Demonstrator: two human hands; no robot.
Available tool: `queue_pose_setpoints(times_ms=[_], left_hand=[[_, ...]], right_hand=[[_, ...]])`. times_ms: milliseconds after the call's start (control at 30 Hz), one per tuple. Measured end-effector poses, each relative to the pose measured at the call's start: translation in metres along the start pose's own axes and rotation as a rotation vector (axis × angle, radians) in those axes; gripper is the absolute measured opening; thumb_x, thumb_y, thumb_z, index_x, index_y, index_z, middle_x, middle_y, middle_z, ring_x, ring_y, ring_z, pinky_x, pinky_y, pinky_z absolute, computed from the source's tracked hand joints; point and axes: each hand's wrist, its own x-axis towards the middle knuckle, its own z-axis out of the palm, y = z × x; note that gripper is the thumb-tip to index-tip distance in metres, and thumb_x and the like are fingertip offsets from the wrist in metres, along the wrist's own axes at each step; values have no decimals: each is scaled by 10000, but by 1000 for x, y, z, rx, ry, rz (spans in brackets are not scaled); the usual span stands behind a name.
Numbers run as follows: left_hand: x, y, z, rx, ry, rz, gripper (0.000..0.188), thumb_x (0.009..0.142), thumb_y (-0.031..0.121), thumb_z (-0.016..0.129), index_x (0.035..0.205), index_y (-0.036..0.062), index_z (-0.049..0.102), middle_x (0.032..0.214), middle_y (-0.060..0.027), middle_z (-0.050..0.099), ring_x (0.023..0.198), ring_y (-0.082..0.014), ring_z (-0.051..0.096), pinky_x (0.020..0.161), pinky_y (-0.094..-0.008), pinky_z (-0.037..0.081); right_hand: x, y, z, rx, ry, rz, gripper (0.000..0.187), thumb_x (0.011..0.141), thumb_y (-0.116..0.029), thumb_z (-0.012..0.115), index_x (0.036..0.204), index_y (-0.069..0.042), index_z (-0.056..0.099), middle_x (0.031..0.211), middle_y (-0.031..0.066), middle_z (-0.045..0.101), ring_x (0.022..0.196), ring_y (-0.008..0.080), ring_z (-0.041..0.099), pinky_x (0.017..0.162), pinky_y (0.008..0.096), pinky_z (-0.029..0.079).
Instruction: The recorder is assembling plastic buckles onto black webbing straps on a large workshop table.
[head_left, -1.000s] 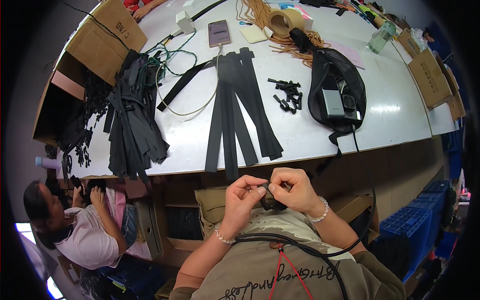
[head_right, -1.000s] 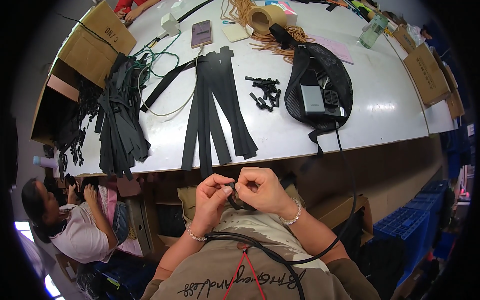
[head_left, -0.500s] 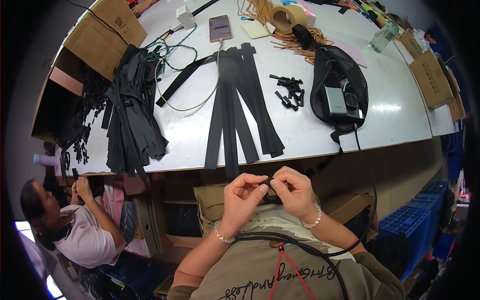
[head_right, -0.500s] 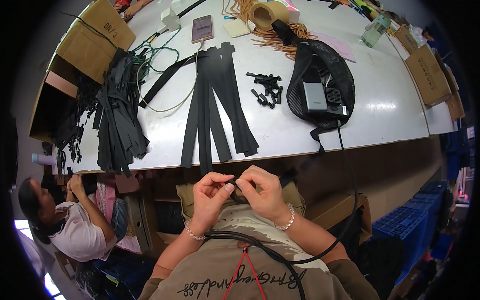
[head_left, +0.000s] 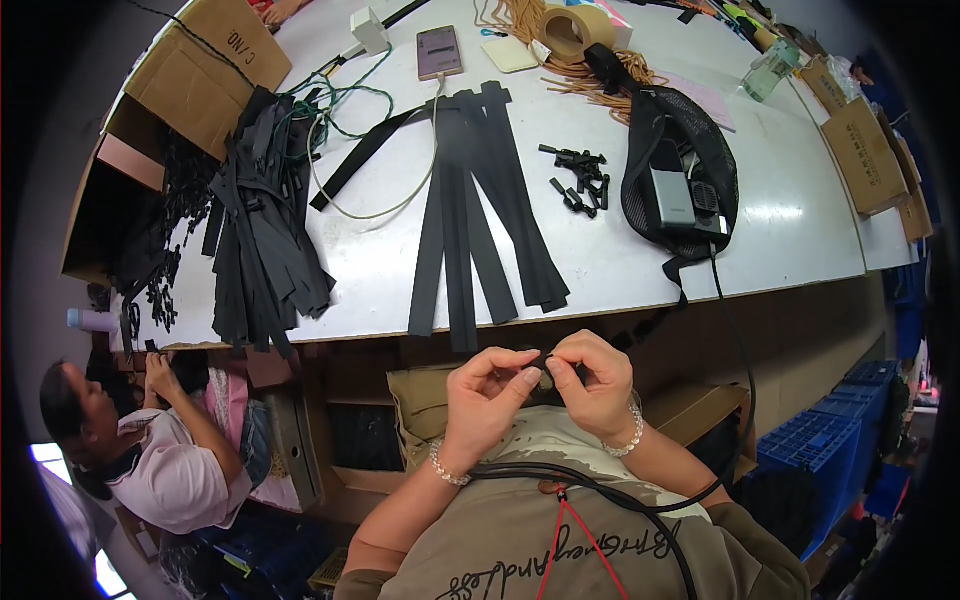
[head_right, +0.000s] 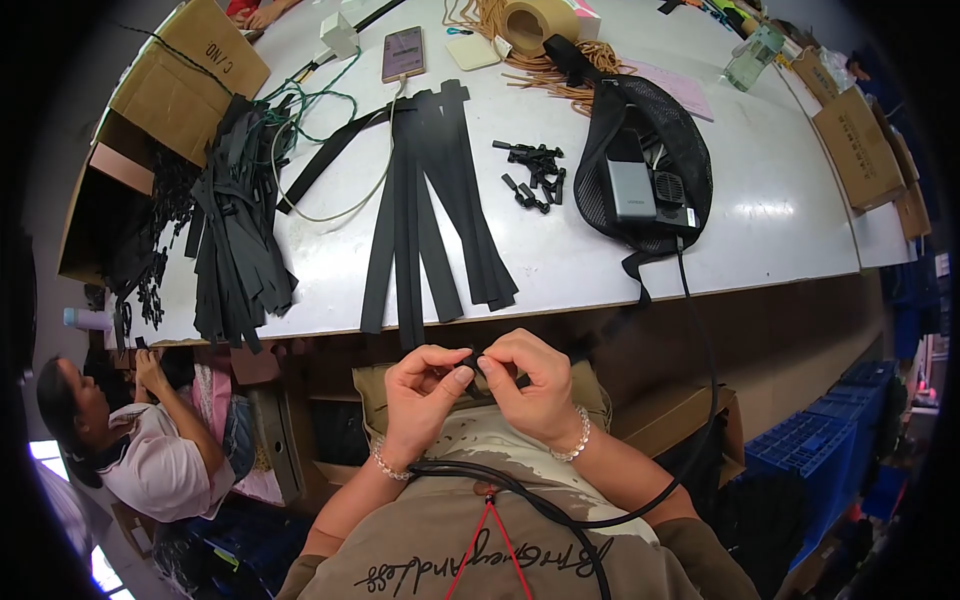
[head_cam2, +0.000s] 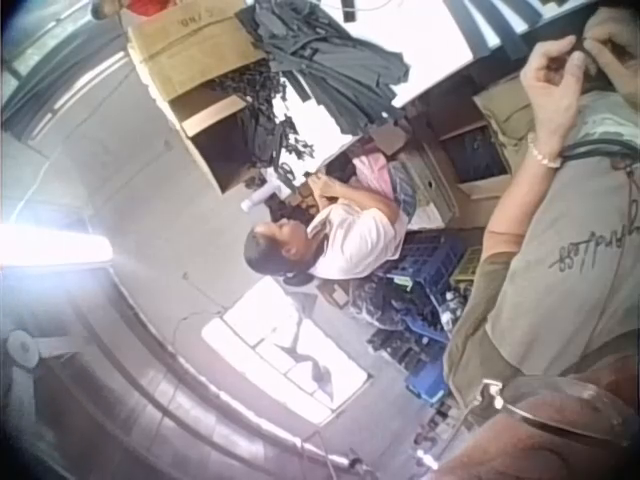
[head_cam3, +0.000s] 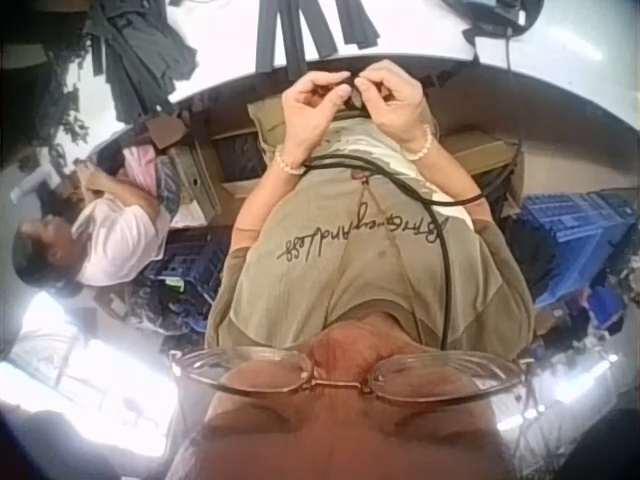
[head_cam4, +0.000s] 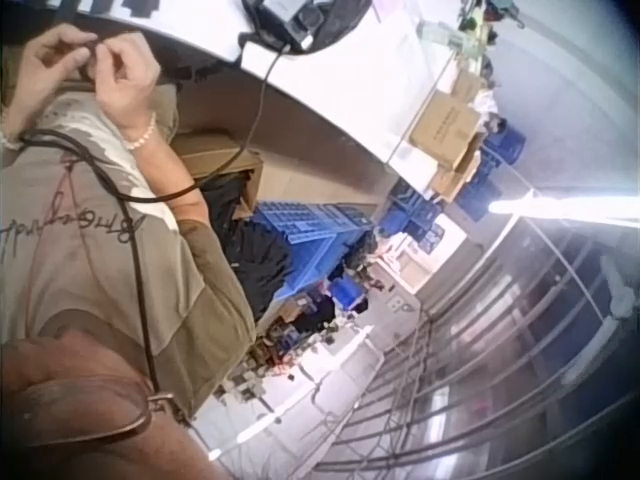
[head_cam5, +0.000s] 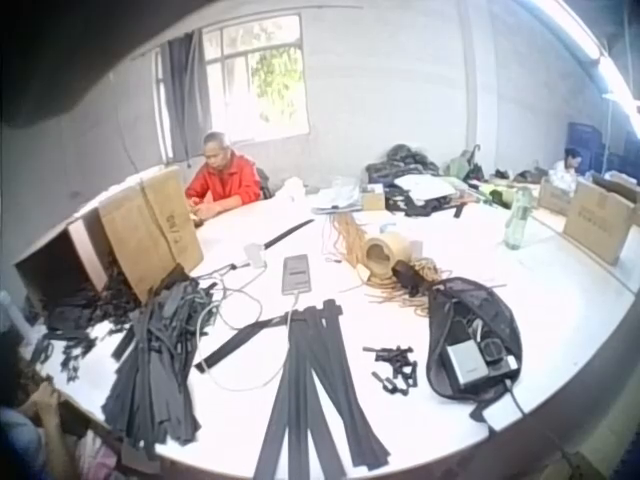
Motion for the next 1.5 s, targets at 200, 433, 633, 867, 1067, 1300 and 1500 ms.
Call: queue_pose_setpoints(times_ms=[200,433,633,867,1067,1300,1500], left_hand=[[-1,5,7,7,74,-27,227,786,-12,689,1003,4,626,869,-2,593,753,-31,535,654,-154,447],[-3,2,2,-6,45,-14,282,767,-57,687,1026,-12,582,949,-33,598,849,-65,561,743,-195,482],[-3,3,2,8,68,-2,291,767,-68,680,1031,-15,570,988,-53,600,878,-85,569,781,-208,482],[-3,7,4,69,47,58,307,768,-73,674,1050,-17,564,993,-52,597,870,-82,573,782,-208,484],[0,17,6,29,0,-92,157,823,-14,640,975,-23,599,897,-25,621,773,-43,563,682,-181,472],[-2,19,3,148,-40,-118,103,831,51,657,908,-15,639,797,8,626,707,-32,555,615,-181,455],[-3,18,3,183,-13,-7,89,825,17,657,901,-28,644,807,-17,640,703,-43,562,598,-177,464]], right_hand=[[1,6,0,47,21,-20,52,793,-4,632,791,13,583,716,67,576,604,123,518,532,224,410],[3,0,-3,121,-51,80,146,787,-26,660,925,16,642,783,72,602,666,109,543,596,214,441],[0,3,-2,287,-99,146,137,800,9,650,935,26,652,861,74,624,719,98,557,633,204,445],[-6,-2,8,424,45,287,117,801,17,650,918,21,653,857,65,624,736,96,565,634,203,446],[-1,-5,3,20,79,-82,125,762,-3,686,883,-6,656,818,82,629,707,158,579,599,232,449],[-3,-9,6,248,58,119,106,811,8,642,917,16,645,884,58,612,739,92,553,622,205,441],[-10,1,8,602,52,349,115,832,33,607,943,37,635,908,56,598,778,73,543,679,191,438]])
